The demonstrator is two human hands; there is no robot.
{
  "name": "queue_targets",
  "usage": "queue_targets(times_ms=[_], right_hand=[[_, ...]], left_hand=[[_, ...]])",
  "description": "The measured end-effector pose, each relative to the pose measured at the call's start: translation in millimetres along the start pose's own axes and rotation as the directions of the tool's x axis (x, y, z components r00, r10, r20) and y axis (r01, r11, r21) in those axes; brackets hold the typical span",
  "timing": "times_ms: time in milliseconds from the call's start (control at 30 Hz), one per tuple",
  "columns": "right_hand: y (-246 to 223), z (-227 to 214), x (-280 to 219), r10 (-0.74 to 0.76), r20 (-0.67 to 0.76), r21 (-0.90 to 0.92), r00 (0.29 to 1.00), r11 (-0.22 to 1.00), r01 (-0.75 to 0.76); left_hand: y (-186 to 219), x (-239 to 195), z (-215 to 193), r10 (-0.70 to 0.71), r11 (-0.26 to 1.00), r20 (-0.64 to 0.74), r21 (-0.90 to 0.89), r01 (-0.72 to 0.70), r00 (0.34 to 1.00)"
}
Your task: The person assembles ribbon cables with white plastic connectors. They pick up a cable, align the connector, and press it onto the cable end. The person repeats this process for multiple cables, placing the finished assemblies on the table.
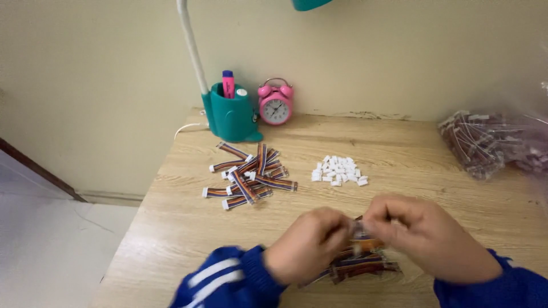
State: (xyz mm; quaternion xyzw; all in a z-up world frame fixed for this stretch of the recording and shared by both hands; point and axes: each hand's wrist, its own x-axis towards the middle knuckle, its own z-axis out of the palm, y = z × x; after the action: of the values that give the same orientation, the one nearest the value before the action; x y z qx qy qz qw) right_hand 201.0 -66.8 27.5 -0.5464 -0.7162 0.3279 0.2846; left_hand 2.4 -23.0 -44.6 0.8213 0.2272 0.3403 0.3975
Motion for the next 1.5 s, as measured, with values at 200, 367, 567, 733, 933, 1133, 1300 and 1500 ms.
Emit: queue_targets(times_ms=[200,367,567,733,933,1133,1300,1500], right_hand=[[-20,35,-9,-0.190,0.125,0.083,0.974,0.980,0.180],[-4,45,0,-0.075,0.120,0.198,0.990,0.979,0.050],[5,42,13,-0.127,0.096,0.130,0.987,0.985,0.114],[9,25,10,-0.169,-0.025,0.095,0.985,0.981,0.171],[13,13,30,-0.210,-0.040,0.204,0.977,0.955,0.214],[8,14,23,-0.184,-0.073,0.253,0.980,0.947,0.197],[13,11,18,-0.175,-0.066,0.159,0.982,0.970,0.183],[-3,-10,9,-0.015,-0.125,0.009,0.992,1.000,0.016]], left_hand=[[22,-58,-24,-0.362,0.704,0.208,-0.579,0.412,0.909],[14,-55,-16,-0.346,0.759,0.061,-0.569,0.317,0.936],[10,-22,-6,-0.547,0.691,-0.123,-0.624,0.364,0.828],[5,-8,2,-0.538,0.711,-0.097,-0.585,0.389,0.838],[7,27,3,-0.329,0.860,-0.230,-0.473,0.191,0.916],[7,29,7,-0.334,0.793,-0.288,-0.600,0.103,0.897],[-16,23,9,-0.312,0.829,-0.186,-0.531,0.172,0.932],[-37,21,1,-0.381,0.385,-0.043,-0.916,0.116,0.924]])
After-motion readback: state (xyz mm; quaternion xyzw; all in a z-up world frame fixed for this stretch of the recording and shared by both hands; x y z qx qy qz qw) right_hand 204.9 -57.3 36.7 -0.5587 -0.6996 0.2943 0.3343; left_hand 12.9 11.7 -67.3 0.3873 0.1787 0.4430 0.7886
